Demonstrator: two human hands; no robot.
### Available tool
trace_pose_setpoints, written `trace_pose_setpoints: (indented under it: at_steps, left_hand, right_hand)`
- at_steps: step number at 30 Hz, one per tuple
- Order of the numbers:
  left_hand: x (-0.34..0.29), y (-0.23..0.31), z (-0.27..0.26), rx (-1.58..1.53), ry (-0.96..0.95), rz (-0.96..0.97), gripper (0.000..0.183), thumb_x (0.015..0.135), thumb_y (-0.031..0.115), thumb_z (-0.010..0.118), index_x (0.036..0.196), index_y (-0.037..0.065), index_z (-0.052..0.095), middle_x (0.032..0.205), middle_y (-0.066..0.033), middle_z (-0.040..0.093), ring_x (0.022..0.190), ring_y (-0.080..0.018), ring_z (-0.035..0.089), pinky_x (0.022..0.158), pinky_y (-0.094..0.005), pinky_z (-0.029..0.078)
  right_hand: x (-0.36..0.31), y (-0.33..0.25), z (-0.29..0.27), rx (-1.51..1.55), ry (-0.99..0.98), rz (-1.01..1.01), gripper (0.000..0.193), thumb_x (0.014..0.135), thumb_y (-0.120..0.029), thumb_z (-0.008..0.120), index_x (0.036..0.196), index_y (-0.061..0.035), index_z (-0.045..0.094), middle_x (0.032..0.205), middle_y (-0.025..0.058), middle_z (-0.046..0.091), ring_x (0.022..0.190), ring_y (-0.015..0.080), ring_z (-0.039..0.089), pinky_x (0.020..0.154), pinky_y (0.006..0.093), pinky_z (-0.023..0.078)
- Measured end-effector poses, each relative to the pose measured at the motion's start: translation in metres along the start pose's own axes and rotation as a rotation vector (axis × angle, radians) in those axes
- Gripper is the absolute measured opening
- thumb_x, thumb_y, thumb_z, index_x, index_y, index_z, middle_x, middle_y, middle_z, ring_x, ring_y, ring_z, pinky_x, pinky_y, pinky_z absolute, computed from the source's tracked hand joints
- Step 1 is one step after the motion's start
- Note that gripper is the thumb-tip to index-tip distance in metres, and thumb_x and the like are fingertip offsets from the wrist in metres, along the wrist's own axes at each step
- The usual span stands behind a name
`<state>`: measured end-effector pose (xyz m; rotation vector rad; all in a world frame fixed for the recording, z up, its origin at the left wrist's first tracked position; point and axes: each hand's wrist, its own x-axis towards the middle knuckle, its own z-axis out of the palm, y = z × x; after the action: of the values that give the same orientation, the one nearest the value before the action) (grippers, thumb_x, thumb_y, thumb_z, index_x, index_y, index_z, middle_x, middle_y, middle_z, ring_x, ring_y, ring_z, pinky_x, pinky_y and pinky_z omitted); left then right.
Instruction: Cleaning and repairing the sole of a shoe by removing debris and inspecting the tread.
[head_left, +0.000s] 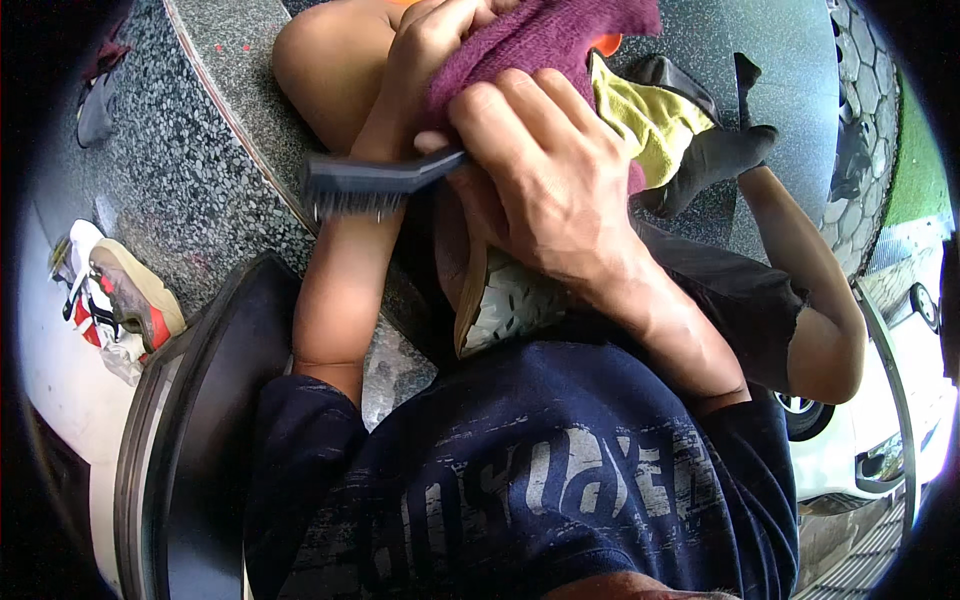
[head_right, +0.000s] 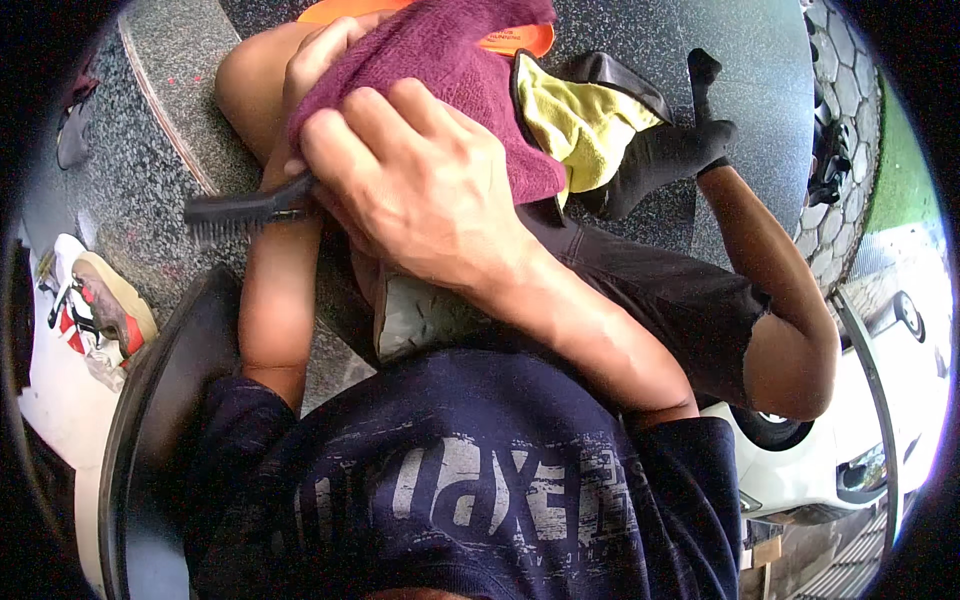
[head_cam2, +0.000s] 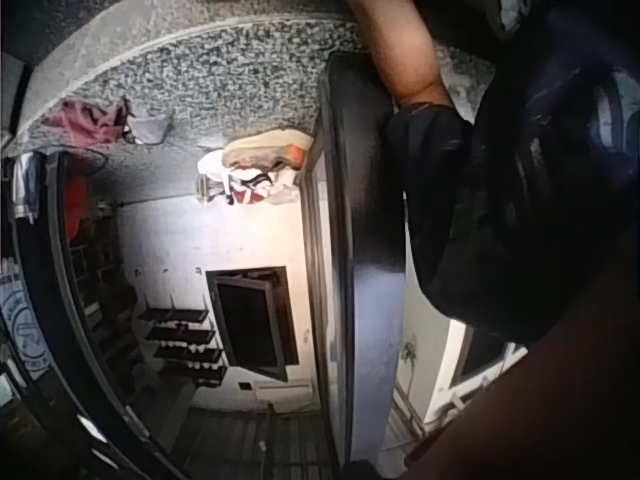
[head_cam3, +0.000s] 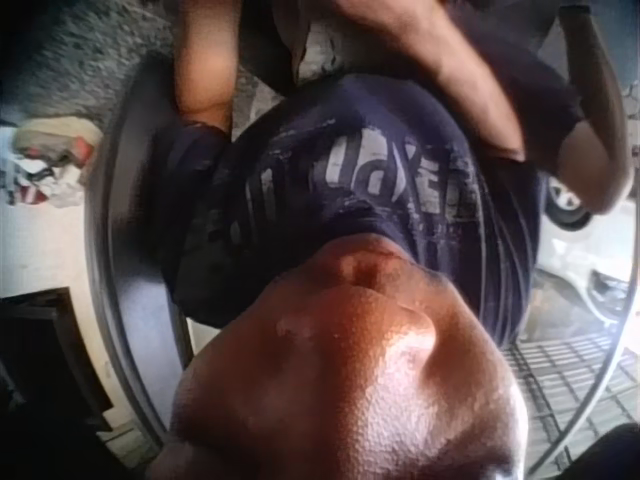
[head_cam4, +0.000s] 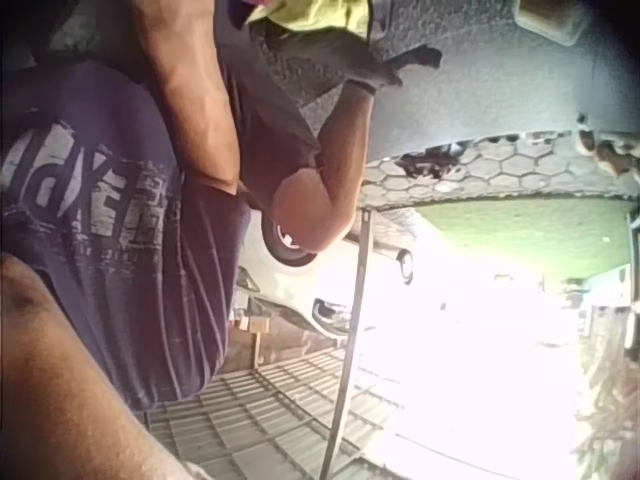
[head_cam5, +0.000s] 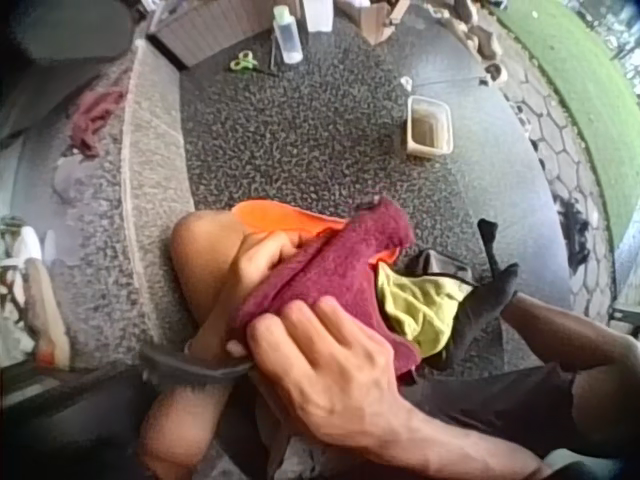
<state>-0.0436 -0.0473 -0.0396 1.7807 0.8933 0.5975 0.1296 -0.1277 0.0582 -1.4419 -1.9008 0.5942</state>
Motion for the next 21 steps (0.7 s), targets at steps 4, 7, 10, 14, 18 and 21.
trace_pose_setpoints:
  at_steps: [4, 7, 10, 14, 18, 21]
  left_hand:
    - [0.024, 0.037, 0.005, 0.088, -0.020, 0.094, 0.045, 0.100, 0.032, 0.043, 0.109, -0.008, 0.062, 0.111, -0.0201, 0.069, 0.105, -0.0266, 0.066, 0.099, -0.0378, 0.050]
    - [0.028, 0.064, 0.019, -0.252, 0.179, -0.409, 0.033, 0.098, 0.015, 0.043, 0.097, -0.006, 0.068, 0.099, -0.0136, 0.071, 0.092, -0.0201, 0.065, 0.086, -0.0325, 0.051]
    - [0.033, 0.062, 0.020, -0.312, 0.113, -0.345, 0.033, 0.095, 0.014, 0.043, 0.092, -0.005, 0.069, 0.091, -0.0135, 0.073, 0.086, -0.0175, 0.066, 0.082, -0.0306, 0.051]
    - [0.037, 0.063, 0.016, -0.258, -0.003, -0.281, 0.038, 0.096, 0.015, 0.038, 0.091, -0.005, 0.070, 0.089, -0.0120, 0.074, 0.085, -0.0164, 0.068, 0.081, -0.0287, 0.051]
    - [0.029, 0.046, 0.020, -0.650, -0.022, -0.381, 0.040, 0.097, 0.022, 0.038, 0.103, -0.008, 0.063, 0.107, -0.0214, 0.071, 0.102, -0.0274, 0.068, 0.097, -0.0378, 0.051]
    - [0.027, 0.042, 0.015, -1.190, -0.105, -0.547, 0.040, 0.096, 0.021, 0.035, 0.110, -0.008, 0.058, 0.116, -0.0293, 0.067, 0.111, -0.0383, 0.066, 0.105, -0.0455, 0.050]
  right_hand:
    - [-0.008, -0.006, -0.022, 0.074, -0.134, 0.210, 0.023, 0.093, -0.017, 0.069, 0.084, -0.0038, 0.053, 0.060, 0.0121, 0.057, 0.052, 0.0308, 0.061, 0.049, 0.0401, 0.048]
    - [-0.020, -0.010, -0.038, 0.188, -0.297, 0.343, 0.017, 0.092, -0.015, 0.067, 0.086, -0.0014, 0.058, 0.058, 0.0142, 0.059, 0.052, 0.0318, 0.062, 0.050, 0.0398, 0.048]
    - [-0.019, -0.002, -0.055, 0.267, -0.485, 0.447, 0.020, 0.089, -0.017, 0.067, 0.082, 0.0017, 0.063, 0.064, 0.0201, 0.063, 0.061, 0.0370, 0.067, 0.059, 0.0450, 0.053]
    - [-0.030, 0.004, -0.070, 0.222, -0.764, 0.437, 0.025, 0.087, -0.021, 0.069, 0.080, 0.0030, 0.070, 0.071, 0.0240, 0.068, 0.072, 0.0412, 0.071, 0.067, 0.0507, 0.058]
    - [-0.051, 0.022, -0.086, 0.325, -0.935, 0.317, 0.024, 0.087, -0.023, 0.069, 0.086, 0.0010, 0.071, 0.076, 0.0212, 0.070, 0.074, 0.0411, 0.070, 0.070, 0.0470, 0.058]
    - [-0.049, 0.041, -0.106, 0.687, -0.966, 0.302, 0.022, 0.089, -0.022, 0.064, 0.086, 0.0000, 0.068, 0.068, 0.0162, 0.064, 0.064, 0.0358, 0.066, 0.062, 0.0427, 0.053]
